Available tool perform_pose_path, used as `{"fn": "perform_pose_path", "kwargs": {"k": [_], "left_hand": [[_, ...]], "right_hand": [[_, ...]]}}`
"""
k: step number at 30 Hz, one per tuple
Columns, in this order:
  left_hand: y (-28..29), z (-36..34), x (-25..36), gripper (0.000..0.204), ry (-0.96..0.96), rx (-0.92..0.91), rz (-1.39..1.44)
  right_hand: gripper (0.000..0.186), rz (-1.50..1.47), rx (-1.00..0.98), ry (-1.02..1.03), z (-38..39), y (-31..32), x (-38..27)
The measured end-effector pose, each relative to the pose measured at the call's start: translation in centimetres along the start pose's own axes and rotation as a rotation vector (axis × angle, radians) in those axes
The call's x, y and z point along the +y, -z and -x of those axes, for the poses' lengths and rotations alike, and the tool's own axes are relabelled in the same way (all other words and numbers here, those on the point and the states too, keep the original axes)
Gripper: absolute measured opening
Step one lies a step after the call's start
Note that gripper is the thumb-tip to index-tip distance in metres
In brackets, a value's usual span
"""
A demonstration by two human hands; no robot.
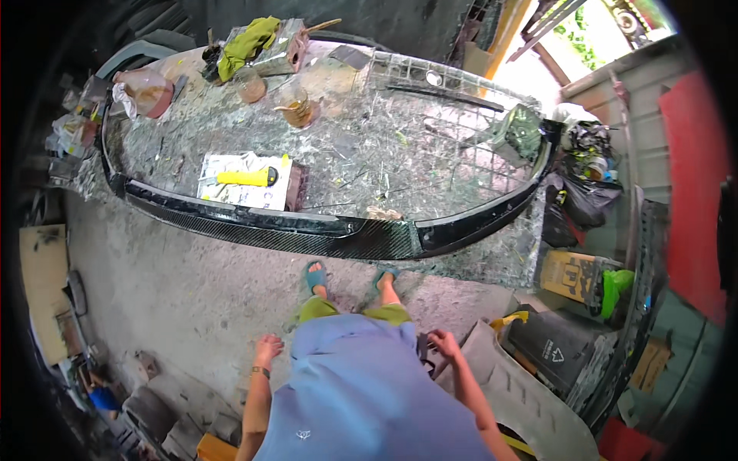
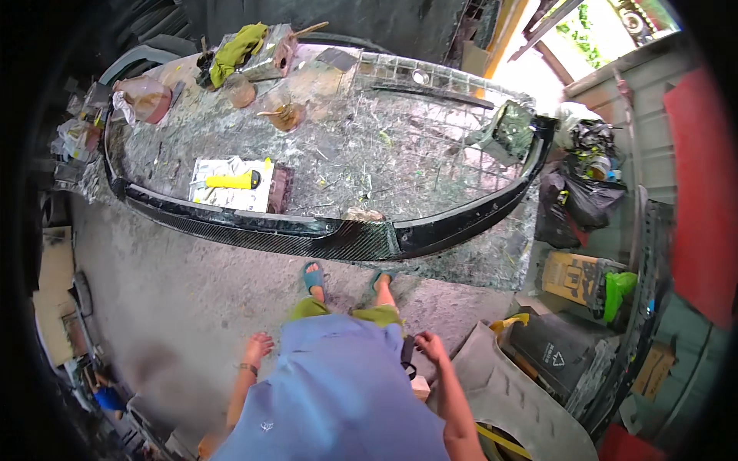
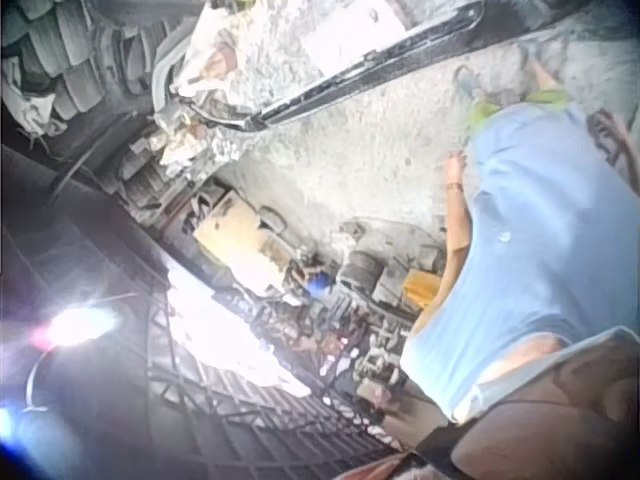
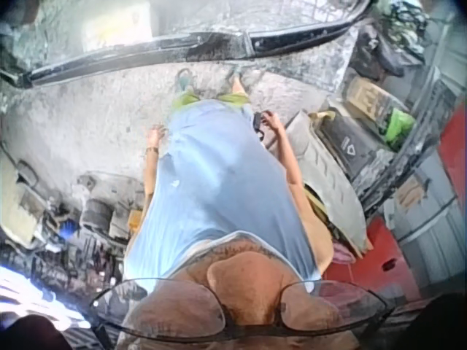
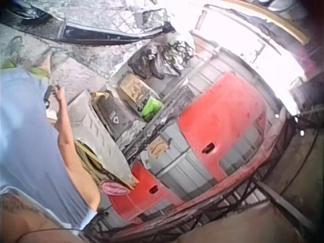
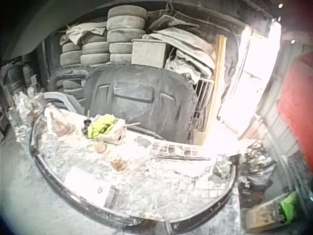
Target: The person positions and presses a carbon fiber piece onto an automotive bumper part by hand, then dips a brush into a cup of resin and applies it onto the edges.
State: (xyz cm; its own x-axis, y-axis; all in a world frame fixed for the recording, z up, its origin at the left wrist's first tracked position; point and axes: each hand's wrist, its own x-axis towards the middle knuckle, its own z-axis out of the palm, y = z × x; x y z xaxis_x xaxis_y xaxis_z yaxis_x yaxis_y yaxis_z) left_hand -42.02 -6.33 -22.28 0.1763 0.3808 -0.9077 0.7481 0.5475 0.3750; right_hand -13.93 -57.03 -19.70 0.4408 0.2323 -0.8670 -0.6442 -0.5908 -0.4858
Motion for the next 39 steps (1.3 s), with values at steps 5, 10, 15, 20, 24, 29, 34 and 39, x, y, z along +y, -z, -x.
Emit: {"fn": "perform_pose_path", "kwargs": {"k": [5, 10, 15, 20, 24, 29, 34, 39], "left_hand": [[-5.2, 6.8, -5.0, 0.037, 0.060, 0.017, 0.049], [-8.8, 10.1, -7.3, 0.030, 0.172, 0.058, 0.108], [-8.3, 8.3, -10.0, 0.013, 0.086, 0.016, 0.130], [-5.4, 3.9, -6.3, 0.033, 0.063, 0.092, 0.277], [-2.5, 1.7, 1.0, 0.028, -0.043, 0.135, 0.428], [1.2, -0.4, 4.5, 0.025, -0.108, 0.143, 0.419], [3.0, -2.1, 4.4, 0.021, -0.029, 0.141, 0.450], [4.3, -3.5, 1.5, 0.017, -0.026, 0.052, 0.522]], "right_hand": [[0.021, 0.648, -0.299, 0.142, 3.2, 6.4, -16.5], [0.015, 0.658, -0.644, 0.238, 8.3, 7.5, -35.6], [0.012, 0.488, -0.188, 0.506, 7.2, 2.4, -49.3], [0.017, 0.559, 0.160, 1.074, 0.4, -7.5, -58.3], [0.035, 0.731, 0.239, 1.208, -6.4, -15.0, -62.0], [0.039, 1.015, 0.329, 1.352, -10.4, -22.4, -64.5], [0.027, 0.963, 0.274, 1.381, -15.1, -23.3, -66.1], [0.015, 0.426, 0.326, 1.303, -14.9, -21.9, -67.1]]}}
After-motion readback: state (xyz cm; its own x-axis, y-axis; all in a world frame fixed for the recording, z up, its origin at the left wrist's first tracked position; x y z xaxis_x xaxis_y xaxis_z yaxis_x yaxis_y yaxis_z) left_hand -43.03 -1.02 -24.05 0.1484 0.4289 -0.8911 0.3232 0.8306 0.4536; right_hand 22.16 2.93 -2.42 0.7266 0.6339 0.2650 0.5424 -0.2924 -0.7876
